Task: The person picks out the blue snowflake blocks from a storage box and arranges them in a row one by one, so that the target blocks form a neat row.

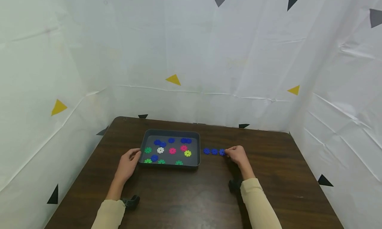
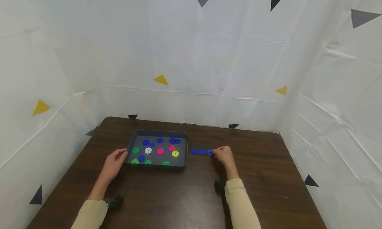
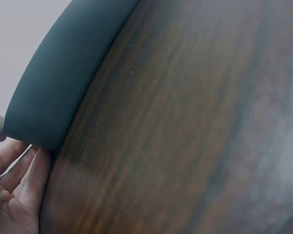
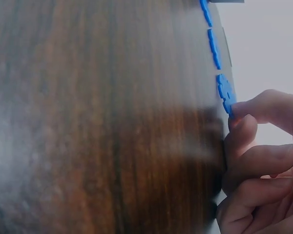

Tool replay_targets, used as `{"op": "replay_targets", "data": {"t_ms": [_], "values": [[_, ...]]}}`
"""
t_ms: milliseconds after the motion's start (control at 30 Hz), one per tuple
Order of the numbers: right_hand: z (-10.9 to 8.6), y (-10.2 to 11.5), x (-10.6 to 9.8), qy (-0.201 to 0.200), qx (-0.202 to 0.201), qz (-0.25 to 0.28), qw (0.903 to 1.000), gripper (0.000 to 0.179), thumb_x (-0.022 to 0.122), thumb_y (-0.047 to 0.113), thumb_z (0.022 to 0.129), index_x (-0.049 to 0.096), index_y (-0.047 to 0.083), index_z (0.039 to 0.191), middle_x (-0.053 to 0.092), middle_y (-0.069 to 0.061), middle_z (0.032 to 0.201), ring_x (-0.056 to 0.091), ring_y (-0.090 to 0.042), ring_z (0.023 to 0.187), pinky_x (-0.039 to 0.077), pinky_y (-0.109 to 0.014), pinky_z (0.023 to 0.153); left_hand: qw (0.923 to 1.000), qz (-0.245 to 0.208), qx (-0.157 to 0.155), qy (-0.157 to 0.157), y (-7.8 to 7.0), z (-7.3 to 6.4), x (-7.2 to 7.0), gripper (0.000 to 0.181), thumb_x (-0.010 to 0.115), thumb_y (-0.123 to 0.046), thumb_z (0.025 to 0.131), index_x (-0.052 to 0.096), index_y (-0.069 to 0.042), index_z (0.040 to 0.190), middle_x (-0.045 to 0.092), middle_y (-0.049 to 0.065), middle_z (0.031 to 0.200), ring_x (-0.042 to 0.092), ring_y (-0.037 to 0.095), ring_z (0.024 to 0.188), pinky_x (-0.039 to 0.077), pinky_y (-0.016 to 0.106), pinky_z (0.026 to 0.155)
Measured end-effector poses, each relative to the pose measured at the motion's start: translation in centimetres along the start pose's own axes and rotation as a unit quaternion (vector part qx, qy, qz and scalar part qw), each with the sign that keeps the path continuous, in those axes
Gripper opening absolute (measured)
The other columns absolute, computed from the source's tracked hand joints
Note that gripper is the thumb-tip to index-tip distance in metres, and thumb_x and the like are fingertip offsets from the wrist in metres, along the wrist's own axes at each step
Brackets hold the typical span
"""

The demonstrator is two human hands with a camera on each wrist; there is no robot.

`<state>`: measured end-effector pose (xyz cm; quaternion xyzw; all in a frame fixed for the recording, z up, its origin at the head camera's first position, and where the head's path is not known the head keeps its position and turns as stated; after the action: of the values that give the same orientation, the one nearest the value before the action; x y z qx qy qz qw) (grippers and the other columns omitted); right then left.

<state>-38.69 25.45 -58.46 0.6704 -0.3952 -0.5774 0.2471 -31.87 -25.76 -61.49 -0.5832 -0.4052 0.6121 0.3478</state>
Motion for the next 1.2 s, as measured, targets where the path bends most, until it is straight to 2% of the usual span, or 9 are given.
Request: {"op": "replay_targets", "data": {"t_ms": [233, 367, 533, 800, 933, 1200], "values": [[0.2, 0.8, 0.1, 0.009, -0.009, -0.033, 0.9994, 0.03, 0.069, 0.02, 0.101, 0.076, 0.0, 0.081, 0.066, -0.002, 0.073, 0.055, -0.016, 0.07, 0.044, -0.027, 0.061, 1.0, -0.003, -0.002, 0.0, -0.3, 0.1, -0.5, 0.057, 0.051, -0.047, 0.114, 0.053, -0.007, 0.155, 0.052, 0.023, 0.161, 0.05, 0.043, 0.149, 0.041, 0.061, 0.124], [0.3, 0.9, 0.3, 0.019, -0.007, -0.035, 0.9992, 0.032, 0.068, 0.021, 0.1, 0.075, 0.002, 0.075, 0.061, 0.003, 0.065, 0.052, -0.013, 0.062, 0.044, -0.026, 0.057, 1.0, -0.001, -0.006, -0.006, -0.2, -0.1, -0.7, 0.057, 0.051, -0.047, 0.114, 0.052, -0.007, 0.156, 0.051, 0.023, 0.161, 0.05, 0.043, 0.15, 0.04, 0.062, 0.124], [0.1, 0.3, 0.4, 0.02, 0.001, -0.044, 0.9988, 0.033, 0.068, 0.022, 0.101, 0.074, 0.003, 0.074, 0.056, 0.005, 0.059, 0.05, -0.011, 0.057, 0.042, -0.026, 0.055, 0.9999, 0.003, -0.016, -0.001, 0.2, -0.6, -0.1, 0.056, 0.05, -0.046, 0.114, 0.053, -0.009, 0.156, 0.054, 0.021, 0.159, 0.052, 0.041, 0.148, 0.042, 0.061, 0.123], [-0.6, 0.4, 0.5, 0.012, 0.003, -0.035, 0.9993, 0.028, 0.068, 0.022, 0.101, 0.076, -0.001, 0.087, 0.056, 0.004, 0.062, 0.053, -0.012, 0.058, 0.045, -0.027, 0.056, 0.9999, -0.014, 0.002, -0.004, 0.2, -0.6, 0.0, 0.053, 0.051, -0.043, 0.115, 0.053, -0.008, 0.155, 0.055, 0.021, 0.158, 0.052, 0.041, 0.148, 0.041, 0.061, 0.124], [-0.8, 0.5, 0.3, 0.005, 0.005, -0.028, 0.9996, 0.024, 0.068, 0.021, 0.102, 0.075, 0.0, 0.092, 0.059, 0.002, 0.066, 0.054, -0.012, 0.057, 0.046, -0.027, 0.056, 0.9999, -0.012, -0.002, 0.0, 0.2, -0.5, -0.1, 0.055, 0.051, -0.045, 0.114, 0.053, -0.009, 0.155, 0.053, 0.021, 0.16, 0.051, 0.041, 0.148, 0.04, 0.061, 0.125], [-0.9, -0.2, -0.3, 0.029, 0.01, 0.085, 0.9959, 0.028, 0.065, 0.02, 0.107, 0.068, -0.006, 0.117, 0.065, -0.001, 0.073, 0.052, -0.01, 0.056, 0.043, -0.024, 0.053, 0.9999, -0.01, -0.002, -0.003, 0.2, -0.2, 0.1, 0.055, 0.05, -0.047, 0.114, 0.053, -0.01, 0.155, 0.053, 0.02, 0.16, 0.052, 0.04, 0.148, 0.041, 0.061, 0.124]]}}
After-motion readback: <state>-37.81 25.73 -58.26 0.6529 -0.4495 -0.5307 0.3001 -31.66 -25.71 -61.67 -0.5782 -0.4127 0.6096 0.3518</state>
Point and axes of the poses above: each hand's wrist, its own z-axis towards the middle knuckle, its own x-axis out of the palm, y = z × x, the point moved 4 cm from there along z, towards the middle knuckle
